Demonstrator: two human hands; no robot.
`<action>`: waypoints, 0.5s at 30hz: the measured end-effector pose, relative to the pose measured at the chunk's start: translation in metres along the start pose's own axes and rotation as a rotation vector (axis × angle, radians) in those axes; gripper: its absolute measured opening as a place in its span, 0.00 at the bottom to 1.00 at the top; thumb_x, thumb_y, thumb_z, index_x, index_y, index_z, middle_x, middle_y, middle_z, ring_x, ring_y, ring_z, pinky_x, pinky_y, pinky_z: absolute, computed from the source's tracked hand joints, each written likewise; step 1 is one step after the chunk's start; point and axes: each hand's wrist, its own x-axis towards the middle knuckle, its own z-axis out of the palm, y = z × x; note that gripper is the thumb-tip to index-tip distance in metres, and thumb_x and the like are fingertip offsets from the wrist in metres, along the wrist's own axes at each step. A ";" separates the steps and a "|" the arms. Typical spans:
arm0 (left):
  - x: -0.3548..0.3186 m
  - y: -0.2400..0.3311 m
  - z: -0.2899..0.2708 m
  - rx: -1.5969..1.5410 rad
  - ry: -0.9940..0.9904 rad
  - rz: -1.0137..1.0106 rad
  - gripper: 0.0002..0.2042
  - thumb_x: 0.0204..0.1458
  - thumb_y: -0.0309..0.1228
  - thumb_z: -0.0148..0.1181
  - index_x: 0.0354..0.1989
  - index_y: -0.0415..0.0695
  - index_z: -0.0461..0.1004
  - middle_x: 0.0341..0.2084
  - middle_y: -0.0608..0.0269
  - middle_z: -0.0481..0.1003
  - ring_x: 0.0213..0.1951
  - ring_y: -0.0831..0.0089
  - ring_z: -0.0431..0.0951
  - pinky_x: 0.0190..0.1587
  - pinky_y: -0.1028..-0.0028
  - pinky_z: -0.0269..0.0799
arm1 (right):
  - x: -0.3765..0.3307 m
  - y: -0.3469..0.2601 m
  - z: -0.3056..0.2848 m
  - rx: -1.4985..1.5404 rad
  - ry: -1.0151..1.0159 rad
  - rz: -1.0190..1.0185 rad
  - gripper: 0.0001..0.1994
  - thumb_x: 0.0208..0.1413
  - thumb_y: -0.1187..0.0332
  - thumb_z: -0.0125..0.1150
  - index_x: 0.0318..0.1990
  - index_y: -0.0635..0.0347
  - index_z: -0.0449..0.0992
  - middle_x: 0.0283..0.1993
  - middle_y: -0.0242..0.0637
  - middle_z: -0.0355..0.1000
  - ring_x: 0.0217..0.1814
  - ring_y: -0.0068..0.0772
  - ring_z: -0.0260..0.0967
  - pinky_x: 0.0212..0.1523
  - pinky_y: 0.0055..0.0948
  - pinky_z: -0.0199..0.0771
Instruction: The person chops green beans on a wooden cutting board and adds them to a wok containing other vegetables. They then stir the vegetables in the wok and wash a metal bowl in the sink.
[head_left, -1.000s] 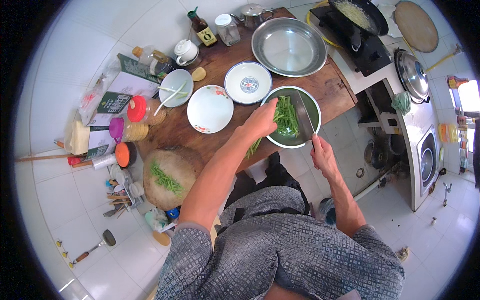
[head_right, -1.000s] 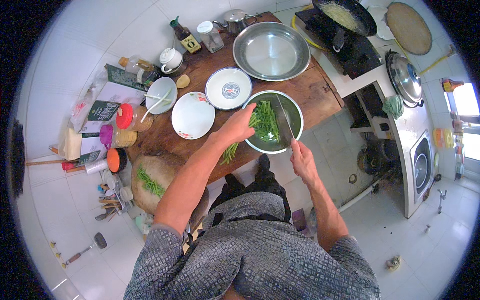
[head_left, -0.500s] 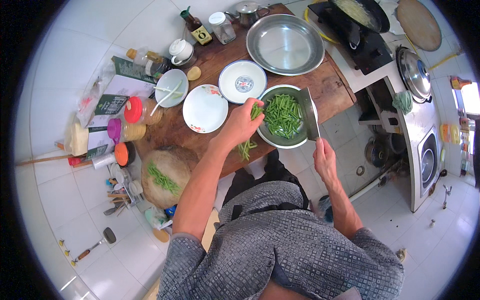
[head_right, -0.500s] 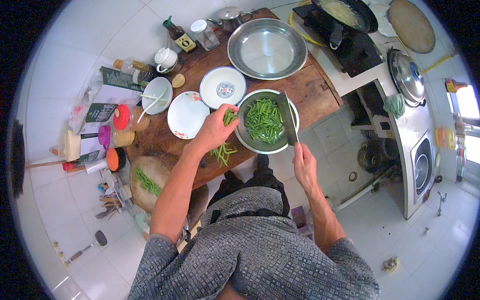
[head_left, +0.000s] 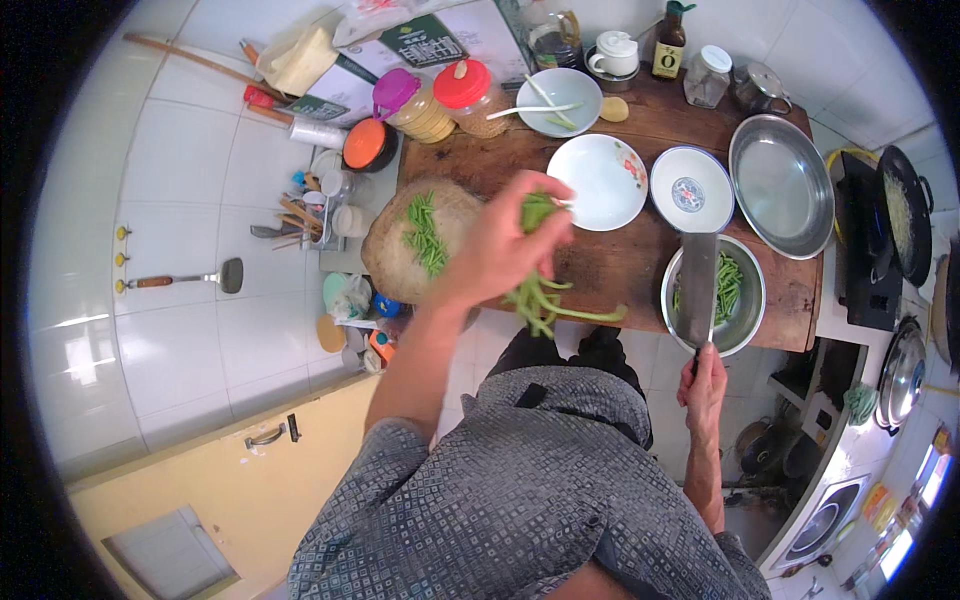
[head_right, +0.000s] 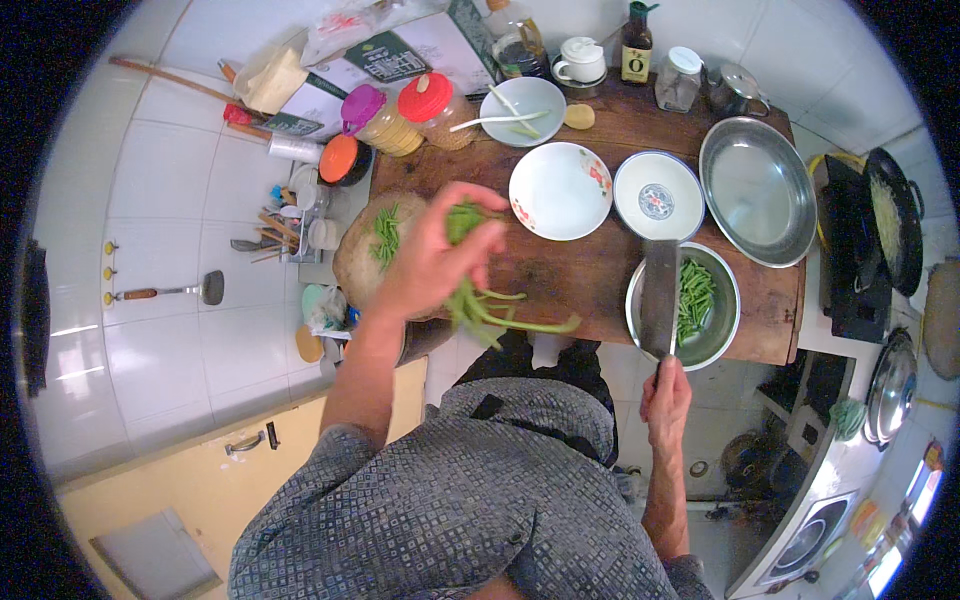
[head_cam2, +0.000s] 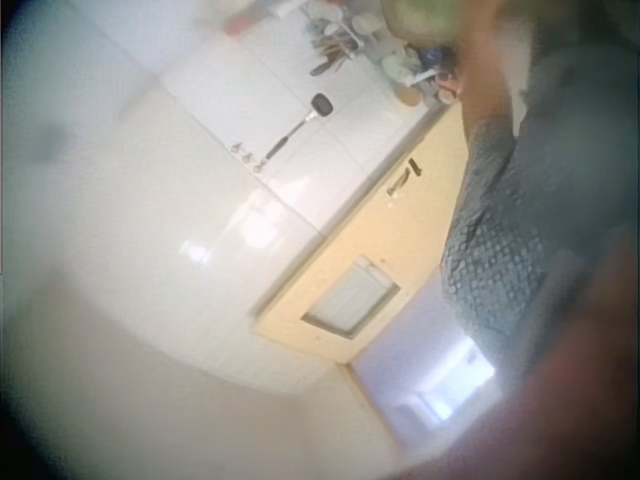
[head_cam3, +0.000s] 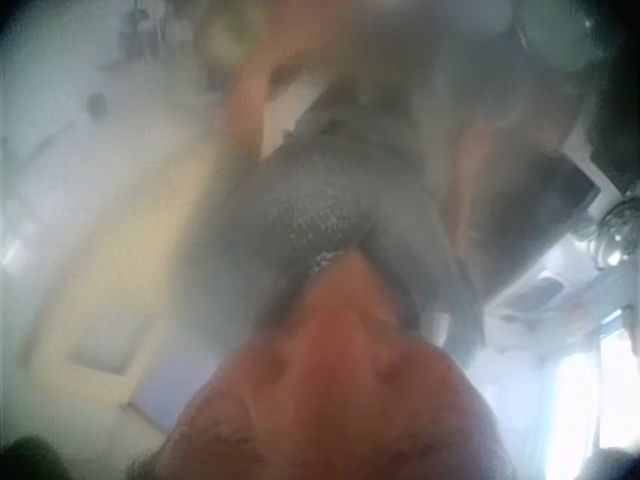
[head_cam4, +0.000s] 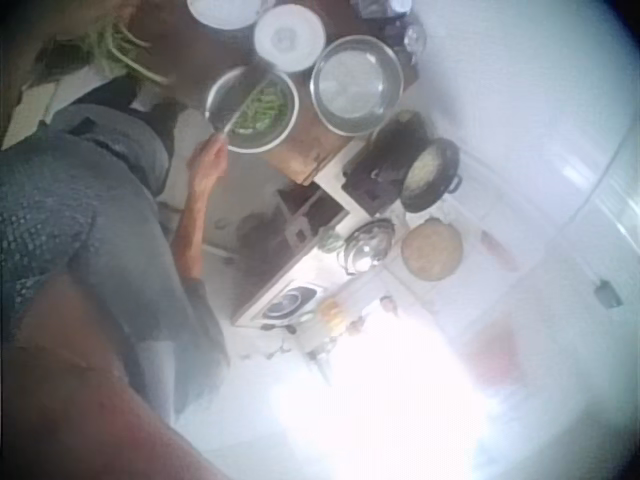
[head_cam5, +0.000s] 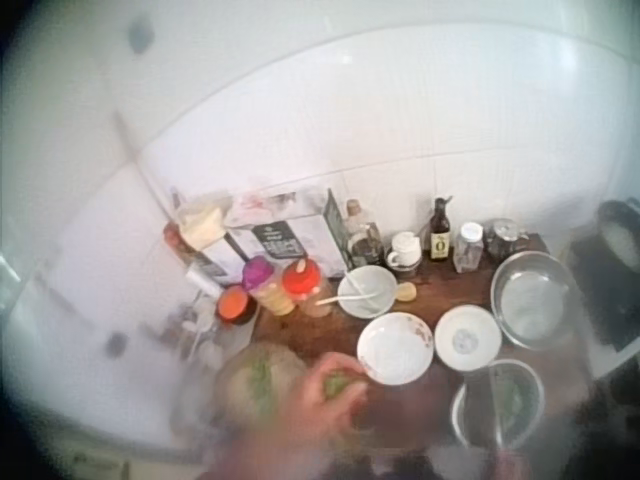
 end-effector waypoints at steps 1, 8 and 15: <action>-0.010 0.003 -0.020 -0.016 0.048 0.024 0.12 0.68 0.31 0.62 0.57 0.45 0.72 0.31 0.65 0.79 0.22 0.83 0.75 0.24 0.79 0.71 | 0.000 -0.004 0.011 -0.009 -0.044 0.010 0.23 0.78 0.46 0.44 0.32 0.51 0.67 0.19 0.23 0.59 0.14 0.16 0.53 0.12 0.22 0.54; -0.093 0.001 -0.167 0.134 0.443 -0.083 0.13 0.68 0.29 0.61 0.59 0.43 0.72 0.31 0.65 0.78 0.21 0.85 0.70 0.23 0.80 0.68 | -0.004 -0.021 0.150 -0.271 -0.604 -0.003 0.20 0.78 0.52 0.50 0.48 0.60 0.80 0.29 0.24 0.67 0.31 0.17 0.62 0.32 0.25 0.67; -0.129 -0.048 -0.247 0.269 0.470 -0.248 0.12 0.68 0.29 0.60 0.57 0.44 0.72 0.29 0.68 0.77 0.21 0.85 0.69 0.23 0.79 0.66 | -0.003 0.008 0.341 -0.425 -0.884 -0.377 0.19 0.76 0.56 0.52 0.46 0.66 0.77 0.37 0.56 0.76 0.39 0.55 0.76 0.42 0.47 0.75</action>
